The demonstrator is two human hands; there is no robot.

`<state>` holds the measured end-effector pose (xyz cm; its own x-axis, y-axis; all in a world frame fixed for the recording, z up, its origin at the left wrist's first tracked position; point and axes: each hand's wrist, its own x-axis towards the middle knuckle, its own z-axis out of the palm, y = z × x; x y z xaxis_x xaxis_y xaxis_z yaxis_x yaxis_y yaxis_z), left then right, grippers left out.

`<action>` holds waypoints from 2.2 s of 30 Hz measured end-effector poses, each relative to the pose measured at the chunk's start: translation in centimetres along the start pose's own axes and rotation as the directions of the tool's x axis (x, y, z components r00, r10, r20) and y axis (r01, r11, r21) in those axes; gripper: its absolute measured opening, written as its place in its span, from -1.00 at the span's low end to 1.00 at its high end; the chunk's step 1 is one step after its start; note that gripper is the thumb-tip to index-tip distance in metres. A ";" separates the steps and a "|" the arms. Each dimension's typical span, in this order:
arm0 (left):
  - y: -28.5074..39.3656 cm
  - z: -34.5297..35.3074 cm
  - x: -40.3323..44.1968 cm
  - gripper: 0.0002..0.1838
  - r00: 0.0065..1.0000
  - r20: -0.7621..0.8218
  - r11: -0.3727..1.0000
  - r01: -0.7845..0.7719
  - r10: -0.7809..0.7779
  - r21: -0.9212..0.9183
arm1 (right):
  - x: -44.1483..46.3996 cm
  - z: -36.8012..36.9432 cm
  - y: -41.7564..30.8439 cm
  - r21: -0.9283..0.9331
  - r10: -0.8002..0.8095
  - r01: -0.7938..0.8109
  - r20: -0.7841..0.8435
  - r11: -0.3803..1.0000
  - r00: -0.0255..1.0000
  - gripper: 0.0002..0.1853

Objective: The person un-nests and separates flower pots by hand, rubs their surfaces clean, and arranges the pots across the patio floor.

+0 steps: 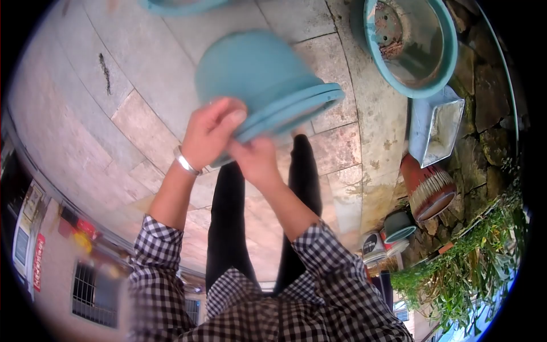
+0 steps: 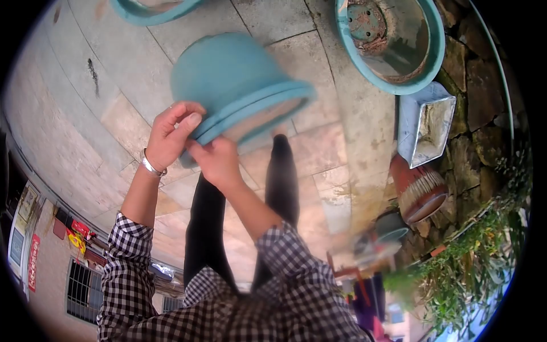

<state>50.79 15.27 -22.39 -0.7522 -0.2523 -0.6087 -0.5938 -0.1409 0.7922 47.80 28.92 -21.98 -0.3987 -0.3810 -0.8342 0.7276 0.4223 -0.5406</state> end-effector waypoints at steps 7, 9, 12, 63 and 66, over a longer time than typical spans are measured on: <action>0.6 2.4 2.6 -0.88 1.000 0.000 0.976 0.009 -0.009 0.217 | 0.5 -2.1 1.3 0.211 0.016 -0.054 0.177 0.976 0.984 -0.68; -1.3 1.7 2.4 -0.86 0.997 0.056 0.994 0.038 -0.044 0.099 | 1.4 -4.5 -0.6 0.421 0.080 -0.149 0.178 0.895 0.981 -0.65; -1.9 2.1 1.4 -0.82 0.998 -0.014 0.998 0.067 -0.067 -0.018 | 2.9 -5.8 -2.5 0.463 0.156 -0.176 0.082 0.869 0.984 -0.61; -2.7 0.0 0.2 -0.23 0.907 -0.391 0.812 0.345 -0.158 0.472 | -5.3 -14.9 4.1 0.092 0.209 -0.193 -0.219 0.977 0.953 -0.79; -3.2 -0.5 0.0 -0.28 0.889 -0.426 0.829 0.361 -0.168 0.427 | -3.5 -18.9 2.0 0.185 0.286 -0.241 -0.278 0.953 0.917 -0.77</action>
<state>52.84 15.25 -24.89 -0.4477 -0.6083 -0.6554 -0.8857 0.2008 0.4186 40.07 46.62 -22.19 -0.3126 -0.0002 -0.9499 0.8924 0.3425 -0.2938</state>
